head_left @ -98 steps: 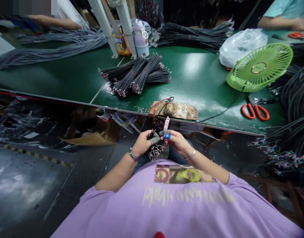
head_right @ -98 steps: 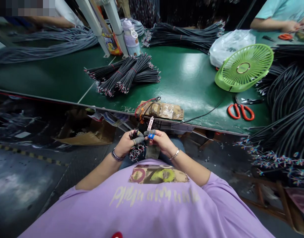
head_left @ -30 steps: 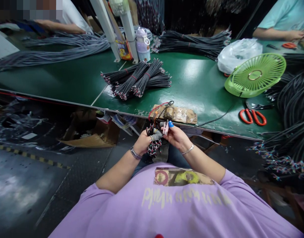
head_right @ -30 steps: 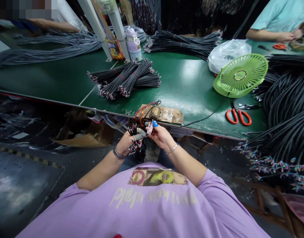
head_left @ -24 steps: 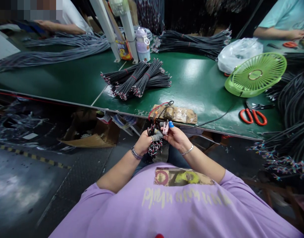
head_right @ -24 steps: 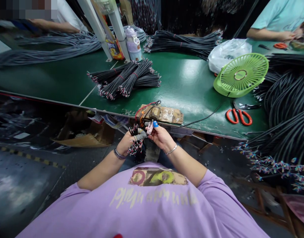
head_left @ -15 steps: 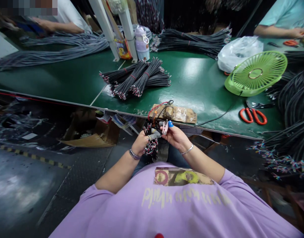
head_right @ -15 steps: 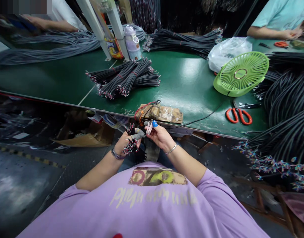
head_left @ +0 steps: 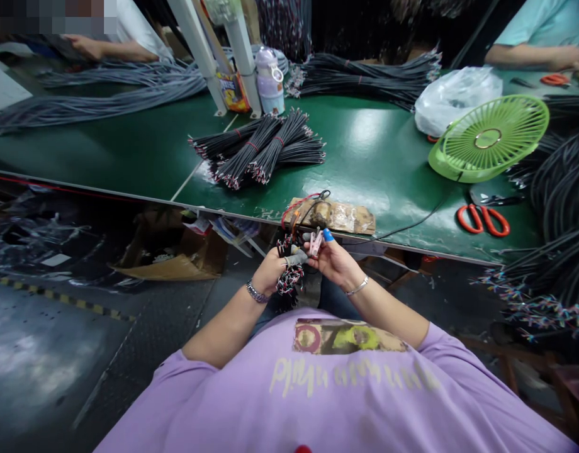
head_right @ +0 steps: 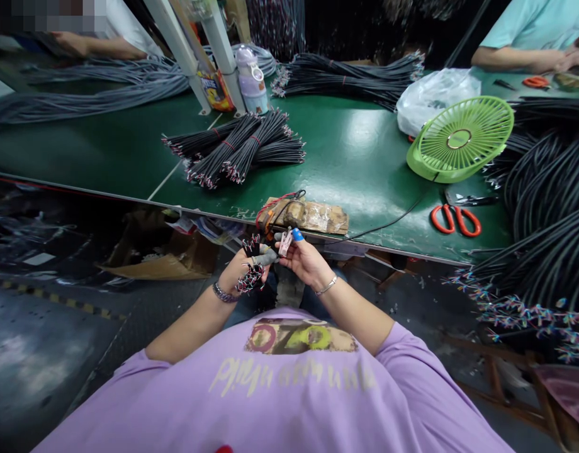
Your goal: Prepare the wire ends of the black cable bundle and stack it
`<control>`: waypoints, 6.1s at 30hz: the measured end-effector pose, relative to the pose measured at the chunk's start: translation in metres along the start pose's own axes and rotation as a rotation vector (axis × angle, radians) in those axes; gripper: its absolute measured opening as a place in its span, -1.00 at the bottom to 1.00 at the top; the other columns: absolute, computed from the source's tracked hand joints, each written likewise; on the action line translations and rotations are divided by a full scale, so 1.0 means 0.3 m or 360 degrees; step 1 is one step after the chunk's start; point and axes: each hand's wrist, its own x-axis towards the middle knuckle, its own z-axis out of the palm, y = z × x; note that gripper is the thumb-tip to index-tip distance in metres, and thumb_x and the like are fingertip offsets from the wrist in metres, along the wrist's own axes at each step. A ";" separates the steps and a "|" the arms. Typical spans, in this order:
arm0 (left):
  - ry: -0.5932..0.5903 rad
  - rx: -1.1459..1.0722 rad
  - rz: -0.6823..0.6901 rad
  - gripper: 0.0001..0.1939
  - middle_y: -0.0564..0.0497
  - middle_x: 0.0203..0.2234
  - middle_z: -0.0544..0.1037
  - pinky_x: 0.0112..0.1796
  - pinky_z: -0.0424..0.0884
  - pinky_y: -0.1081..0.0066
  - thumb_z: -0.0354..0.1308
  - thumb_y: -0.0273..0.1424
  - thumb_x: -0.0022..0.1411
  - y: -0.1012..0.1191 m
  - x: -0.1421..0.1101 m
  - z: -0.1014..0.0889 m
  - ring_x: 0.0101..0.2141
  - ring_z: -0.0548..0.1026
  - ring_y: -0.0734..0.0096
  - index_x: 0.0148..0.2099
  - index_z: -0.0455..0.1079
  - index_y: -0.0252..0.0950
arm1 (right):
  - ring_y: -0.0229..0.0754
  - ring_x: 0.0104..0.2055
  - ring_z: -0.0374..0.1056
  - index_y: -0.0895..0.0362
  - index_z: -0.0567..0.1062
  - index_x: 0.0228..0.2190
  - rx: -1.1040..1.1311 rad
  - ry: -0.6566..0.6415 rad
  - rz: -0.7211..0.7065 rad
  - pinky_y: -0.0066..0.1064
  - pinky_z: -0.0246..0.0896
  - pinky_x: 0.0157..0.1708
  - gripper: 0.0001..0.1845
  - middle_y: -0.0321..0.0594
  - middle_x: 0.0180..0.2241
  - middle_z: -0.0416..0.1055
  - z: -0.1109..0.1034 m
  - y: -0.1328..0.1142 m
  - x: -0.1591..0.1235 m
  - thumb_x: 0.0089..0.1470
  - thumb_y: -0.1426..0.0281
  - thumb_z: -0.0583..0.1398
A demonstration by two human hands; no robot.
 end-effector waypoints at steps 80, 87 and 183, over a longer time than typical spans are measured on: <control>-0.0296 0.0331 -0.0090 -0.68 0.05 -0.51 0.49 -0.39 0.32 0.46 0.33 -0.49 -0.18 -0.087 -0.018 -0.028 -0.48 0.39 0.49 -0.27 0.44 -0.40 | -0.32 -0.50 0.29 0.15 0.46 -0.46 -0.0824 -0.0137 -0.0327 -0.48 0.20 -0.46 -0.70 -0.36 -0.54 0.41 0.014 0.061 -0.080 -0.29 0.32 0.39; -0.0242 0.0156 -0.0134 -0.67 0.11 -0.57 0.45 -0.42 0.36 0.46 0.38 -0.45 -0.23 -0.087 -0.024 -0.031 -0.54 0.40 0.53 -0.36 0.37 -0.38 | -0.33 -0.56 0.19 0.14 0.44 -0.52 -0.0921 0.0002 -0.0422 -0.49 0.10 -0.54 -0.73 -0.36 -0.60 0.36 -0.015 0.070 -0.072 -0.25 0.28 0.37; 0.0052 0.0215 0.0179 -0.76 0.05 -0.59 0.50 -0.47 0.32 0.47 0.39 -0.37 -0.18 -0.019 -0.042 -0.025 -0.57 0.40 0.52 -0.43 0.46 -0.38 | -0.35 -0.55 0.31 0.14 0.42 -0.42 0.0007 -0.0038 0.0177 -0.55 0.25 -0.57 -0.53 -0.25 -0.48 0.45 -0.040 0.024 -0.028 0.14 0.00 0.02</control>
